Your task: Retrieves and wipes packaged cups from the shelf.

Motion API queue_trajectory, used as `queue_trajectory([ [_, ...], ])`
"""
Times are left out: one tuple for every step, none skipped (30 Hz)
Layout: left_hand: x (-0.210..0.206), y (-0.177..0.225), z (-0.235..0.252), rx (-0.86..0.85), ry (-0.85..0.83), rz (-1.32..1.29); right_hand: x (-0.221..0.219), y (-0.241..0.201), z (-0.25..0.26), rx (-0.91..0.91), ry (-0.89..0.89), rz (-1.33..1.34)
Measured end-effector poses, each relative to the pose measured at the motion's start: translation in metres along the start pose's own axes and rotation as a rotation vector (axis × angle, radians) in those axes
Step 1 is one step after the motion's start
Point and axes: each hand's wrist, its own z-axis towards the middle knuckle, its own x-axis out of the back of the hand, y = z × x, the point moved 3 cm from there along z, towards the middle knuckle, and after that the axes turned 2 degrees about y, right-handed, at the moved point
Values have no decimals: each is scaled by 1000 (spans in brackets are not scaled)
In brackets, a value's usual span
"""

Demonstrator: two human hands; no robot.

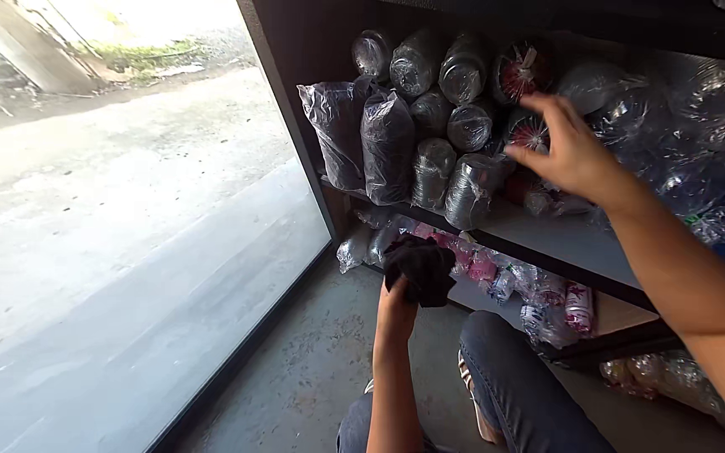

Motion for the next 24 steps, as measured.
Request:
queue_trajectory([
  [1, 2, 2, -5, 45, -28, 2, 11, 19, -65, 66, -74],
  [2, 3, 4, -6, 80, -41, 1, 20, 37, -131, 97, -137],
  [3, 4, 6, -4, 102, -51, 0, 30, 55, -187, 104, -194],
  [3, 3, 7, 2, 109, -53, -2, 39, 72, -215, 112, -234],
  [3, 2, 8, 8, 108, -45, -3, 48, 86, -225, 110, -254],
  [3, 2, 8, 18, 100, -30, -4, 55, 99, -228, 101, -269],
  [3, 0, 8, 27, 90, -17, -5, 61, 110, -235, 79, -276],
  [2, 0, 8, 34, 81, -7, -5, 65, 119, -241, 49, -272],
  [1, -1, 8, 39, 69, -2, -5, 68, 127, -248, 19, -259],
  [1, -3, 8, 46, 58, -1, -7, 69, 133, -250, -8, -247],
  [0, -4, 8, 51, 46, 4, -8, 70, 137, -246, -31, -234],
  [0, -6, 9, 56, 39, 13, -9, 69, 139, -243, -44, -223],
  [-1, -7, 9, 60, 35, 25, -8, 67, 139, -243, -42, -211],
  [-1, -9, 10, 66, 30, 40, -8, 66, 138, -244, -34, -199],
  [0, -10, 10, 72, 27, 58, -9, 66, 137, -243, -17, -192],
  [1, -11, 11, 74, 24, 73, -10, 67, 136, -240, 9, -184],
  [2, -12, 12, 74, 20, 85, -10, 67, 135, -236, 35, -176],
  [3, -12, 12, 77, 20, 94, -11, 66, 133, -239, 56, -174],
  [3, -12, 12, 81, 25, 101, -10, 63, 130, -246, 73, -176],
  [3, -12, 13, 84, 27, 107, -8, 59, 127, -253, 86, -175],
  [3, -13, 13, 84, 29, 110, -5, 56, 122, -256, 103, -178],
  [3, -13, 13, 83, 33, 111, -3, 54, 118, -257, 124, -182],
  [3, -13, 13, 80, 34, 116, -1, 53, 115, -253, 148, -186],
  [3, -14, 14, 79, 35, 124, 1, 53, 111, -245, 181, -194],
])
